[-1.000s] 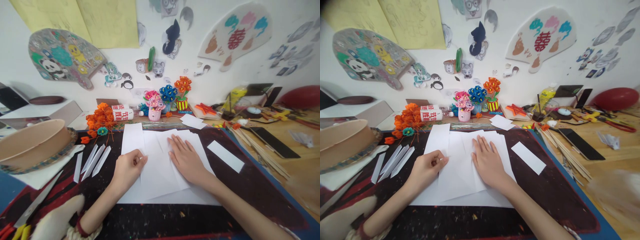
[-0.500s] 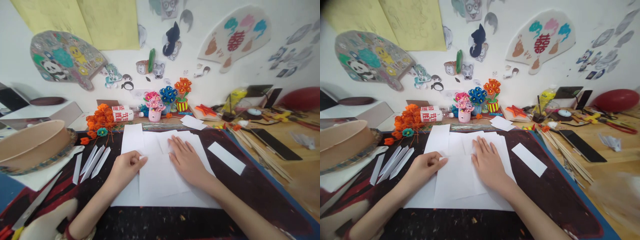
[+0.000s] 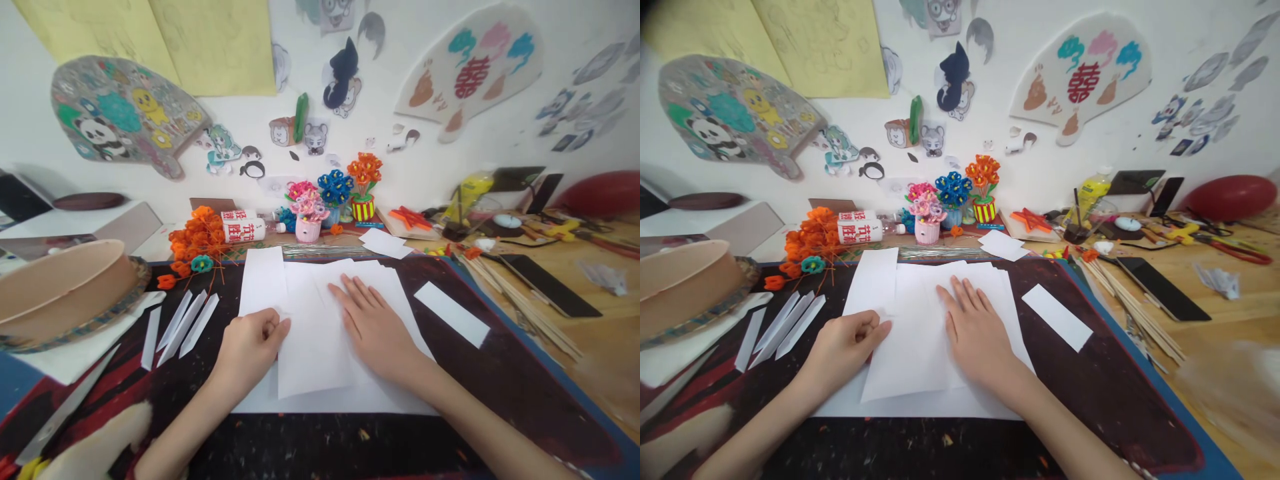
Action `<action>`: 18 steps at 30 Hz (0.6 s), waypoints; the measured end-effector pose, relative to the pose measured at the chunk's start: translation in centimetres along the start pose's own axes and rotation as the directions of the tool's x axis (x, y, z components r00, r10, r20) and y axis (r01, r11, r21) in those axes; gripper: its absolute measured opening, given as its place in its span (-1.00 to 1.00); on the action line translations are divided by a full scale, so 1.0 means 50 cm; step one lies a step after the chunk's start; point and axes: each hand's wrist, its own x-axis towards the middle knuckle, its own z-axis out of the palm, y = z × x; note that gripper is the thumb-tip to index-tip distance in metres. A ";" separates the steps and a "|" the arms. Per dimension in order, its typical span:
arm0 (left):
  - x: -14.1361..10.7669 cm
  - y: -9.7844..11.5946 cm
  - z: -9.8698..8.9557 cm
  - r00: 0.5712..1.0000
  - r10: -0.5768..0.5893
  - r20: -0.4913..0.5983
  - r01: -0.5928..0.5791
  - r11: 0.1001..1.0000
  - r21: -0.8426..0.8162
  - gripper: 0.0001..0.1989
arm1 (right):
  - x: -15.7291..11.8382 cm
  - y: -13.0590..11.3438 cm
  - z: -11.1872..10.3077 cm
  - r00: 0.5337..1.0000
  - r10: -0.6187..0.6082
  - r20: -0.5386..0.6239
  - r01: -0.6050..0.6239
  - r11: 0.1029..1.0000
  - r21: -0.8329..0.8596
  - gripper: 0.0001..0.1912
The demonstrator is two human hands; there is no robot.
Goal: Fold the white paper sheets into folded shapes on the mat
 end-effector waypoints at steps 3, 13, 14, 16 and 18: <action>-0.002 0.000 -0.002 1.000 -0.003 0.015 0.003 1.000 -0.023 -0.62 | 0.000 0.000 0.001 1.000 0.001 -0.012 -0.001 1.000 -0.001 -0.47; -0.006 -0.007 -0.003 1.000 0.009 0.010 -0.008 0.996 -0.086 -0.60 | 0.002 -0.001 0.000 1.000 0.005 0.006 -0.005 1.000 -0.017 -0.47; -0.007 -0.008 -0.003 1.000 0.009 0.013 -0.008 0.996 -0.094 -0.60 | 0.002 -0.001 0.000 1.000 0.005 0.008 -0.004 1.000 -0.019 -0.47; -0.007 -0.010 -0.003 1.000 0.009 0.019 -0.006 0.994 -0.113 -0.60 | 0.002 -0.002 -0.001 1.000 0.007 0.008 -0.006 1.000 -0.022 -0.47; -0.006 -0.012 -0.001 1.000 0.011 0.021 -0.008 0.991 -0.135 -0.60 | 0.001 -0.002 -0.002 1.000 0.008 0.000 -0.008 1.000 -0.021 -0.47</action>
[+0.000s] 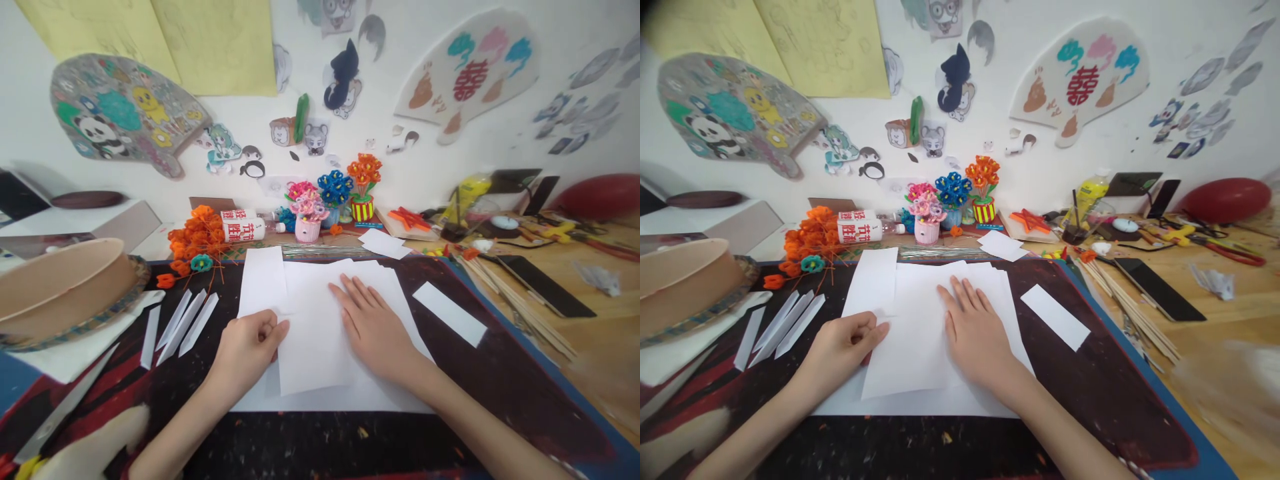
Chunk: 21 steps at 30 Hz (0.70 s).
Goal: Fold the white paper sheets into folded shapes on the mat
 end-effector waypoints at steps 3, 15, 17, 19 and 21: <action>0.001 -0.003 0.000 1.000 -0.002 -0.003 0.002 1.000 -0.031 -0.60 | -0.001 0.000 -0.001 1.000 -0.001 -0.012 0.001 1.000 0.005 -0.48; -0.004 0.004 -0.003 0.997 0.056 0.045 -0.053 0.996 -0.073 -0.56 | 0.004 0.000 0.001 0.997 0.023 -0.068 -0.021 0.999 0.036 -0.48; -0.002 0.002 0.002 0.999 0.051 0.002 -0.050 0.997 -0.066 -0.56 | 0.002 -0.003 -0.002 0.997 0.022 -0.071 -0.019 0.999 0.037 -0.46; -0.002 0.000 0.005 0.999 0.035 -0.026 -0.036 0.999 -0.040 -0.58 | -0.002 -0.006 -0.003 0.999 0.011 -0.047 -0.009 0.999 0.035 -0.45; -0.004 0.001 0.006 0.999 0.025 -0.036 -0.026 1.000 -0.011 -0.58 | -0.005 -0.008 -0.002 1.000 -0.006 -0.012 0.006 0.999 0.034 -0.43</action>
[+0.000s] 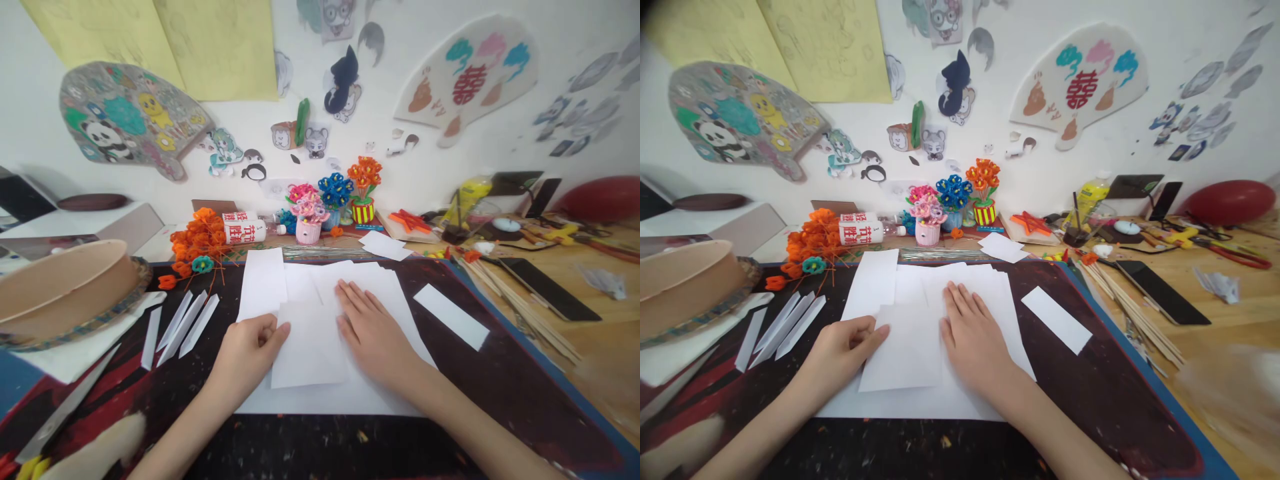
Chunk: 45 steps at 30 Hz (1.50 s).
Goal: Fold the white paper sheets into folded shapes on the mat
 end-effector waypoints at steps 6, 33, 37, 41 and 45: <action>-0.012 0.002 -0.002 1.000 0.001 0.002 -0.001 0.999 0.054 -0.58 | -0.003 0.001 0.007 1.000 -0.004 0.013 0.004 1.000 -0.029 -0.43; -0.021 0.003 -0.014 0.988 -0.017 0.155 0.016 1.000 0.006 -0.54 | 0.002 0.002 -0.001 0.998 0.047 -0.031 -0.046 0.999 0.011 -0.43; -0.018 0.002 -0.010 0.992 -0.012 0.127 0.013 1.000 -0.005 -0.55 | -0.004 -0.004 -0.003 1.000 0.011 0.006 -0.011 1.000 0.028 -0.42; -0.018 0.001 -0.007 0.992 -0.025 0.123 0.018 0.998 0.056 -0.55 | -0.007 -0.006 0.004 1.000 -0.017 0.026 0.017 1.000 -0.002 -0.43; -0.024 -0.004 -0.007 0.989 -0.027 0.147 0.017 0.998 0.066 -0.53 | -0.006 -0.006 0.006 1.000 -0.013 0.022 0.014 0.999 -0.036 -0.42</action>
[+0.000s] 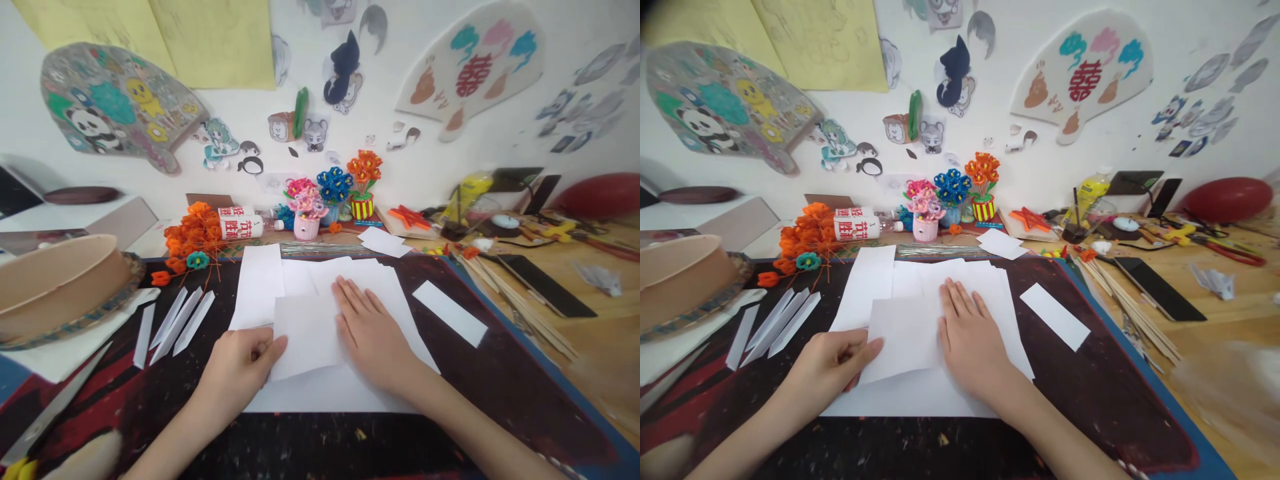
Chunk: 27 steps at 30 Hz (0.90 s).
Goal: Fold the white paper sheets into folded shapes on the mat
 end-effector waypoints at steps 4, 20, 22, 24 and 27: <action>-0.004 -0.007 0.001 1.000 -0.009 0.007 0.009 0.998 -0.057 -0.50 | 0.000 -0.002 -0.001 1.000 0.008 0.002 -0.008 1.000 -0.010 -0.42; -0.009 -0.007 -0.004 0.999 -0.001 0.040 0.006 0.994 -0.112 -0.52 | -0.009 0.007 -0.004 1.000 0.001 0.025 -0.001 1.000 0.012 -0.42; -0.009 -0.012 -0.001 1.000 0.005 0.025 -0.002 0.994 -0.108 -0.52 | -0.015 0.006 -0.005 0.999 -0.014 0.041 0.015 1.000 -0.011 -0.40; -0.010 -0.013 0.001 1.000 0.013 0.021 -0.011 0.996 -0.094 -0.53 | -0.019 0.004 -0.005 0.999 -0.030 0.045 0.032 0.999 -0.030 -0.40; -0.014 -0.007 -0.002 0.999 0.007 0.047 -0.004 0.998 -0.069 -0.56 | -0.021 0.002 -0.004 0.998 -0.037 0.041 0.038 0.998 -0.046 -0.40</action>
